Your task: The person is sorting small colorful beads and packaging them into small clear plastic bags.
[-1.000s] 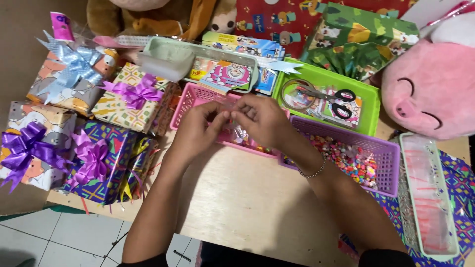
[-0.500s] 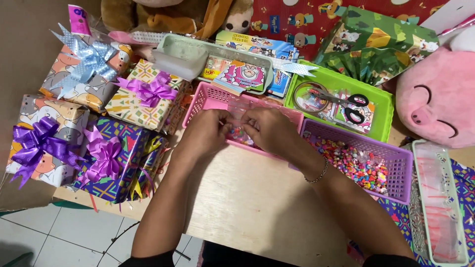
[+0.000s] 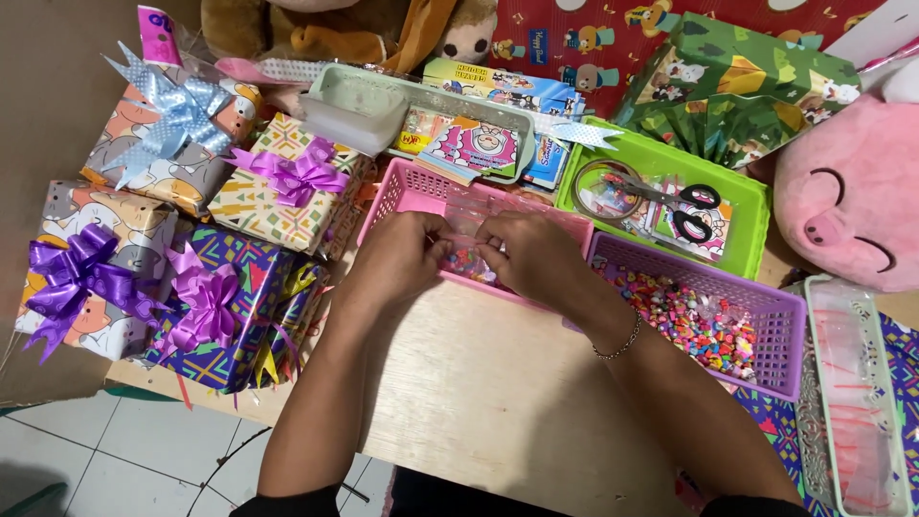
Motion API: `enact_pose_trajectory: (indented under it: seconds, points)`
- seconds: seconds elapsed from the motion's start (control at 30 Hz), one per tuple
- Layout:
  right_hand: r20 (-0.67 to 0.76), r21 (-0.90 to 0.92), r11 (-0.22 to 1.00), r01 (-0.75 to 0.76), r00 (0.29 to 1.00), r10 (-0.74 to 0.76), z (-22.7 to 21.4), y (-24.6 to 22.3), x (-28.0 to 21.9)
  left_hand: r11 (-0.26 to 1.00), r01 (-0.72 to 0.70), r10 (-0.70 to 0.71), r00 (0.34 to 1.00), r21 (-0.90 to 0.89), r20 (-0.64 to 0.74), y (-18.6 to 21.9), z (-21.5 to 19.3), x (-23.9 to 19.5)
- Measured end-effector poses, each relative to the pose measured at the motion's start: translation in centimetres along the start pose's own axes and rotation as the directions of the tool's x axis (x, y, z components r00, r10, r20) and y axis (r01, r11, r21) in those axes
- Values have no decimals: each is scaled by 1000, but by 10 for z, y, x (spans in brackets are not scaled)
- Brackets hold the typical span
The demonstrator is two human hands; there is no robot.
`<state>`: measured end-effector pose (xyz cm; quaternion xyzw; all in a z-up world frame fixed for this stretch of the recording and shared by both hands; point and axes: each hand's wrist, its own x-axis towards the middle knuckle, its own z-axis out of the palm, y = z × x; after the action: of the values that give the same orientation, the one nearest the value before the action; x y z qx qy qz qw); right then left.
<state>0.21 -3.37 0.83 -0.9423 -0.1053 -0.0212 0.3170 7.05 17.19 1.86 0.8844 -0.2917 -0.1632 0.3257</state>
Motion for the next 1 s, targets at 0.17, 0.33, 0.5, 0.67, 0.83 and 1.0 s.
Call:
enact_pose_trajectory:
  seconds: [0.17, 0.33, 0.5, 0.67, 0.83, 1.0]
  points:
    - [-1, 19, 1000, -17, 1000, 17, -3, -4, 1, 1000, -3, 3, 1000, -13, -8, 1, -1, 2]
    - [-20, 34, 999, -14, 1000, 15, -9, -14, 1, 999, -3, 2, 1000, -38, -9, 6, -5, -1]
    - [-130, 128, 992, -10, 991, 26, -17, -17, 1, 996, -32, 20, 988, -79, -154, 3, -2, -4]
    - [-142, 134, 987, -91, 984, 111, -41, -18, -14, 983, -149, 110, 947, -111, -301, 7, -4, -1]
    - [-184, 115, 984, -135, 971, 155, -75, -20, -36, 980, -185, 166, 964, -73, -210, 39, -8, -7]
    - [-233, 69, 993, -93, 967, 107, -91, -10, -68, 990, 5, -34, 978, 139, 205, 61, 2, 4]
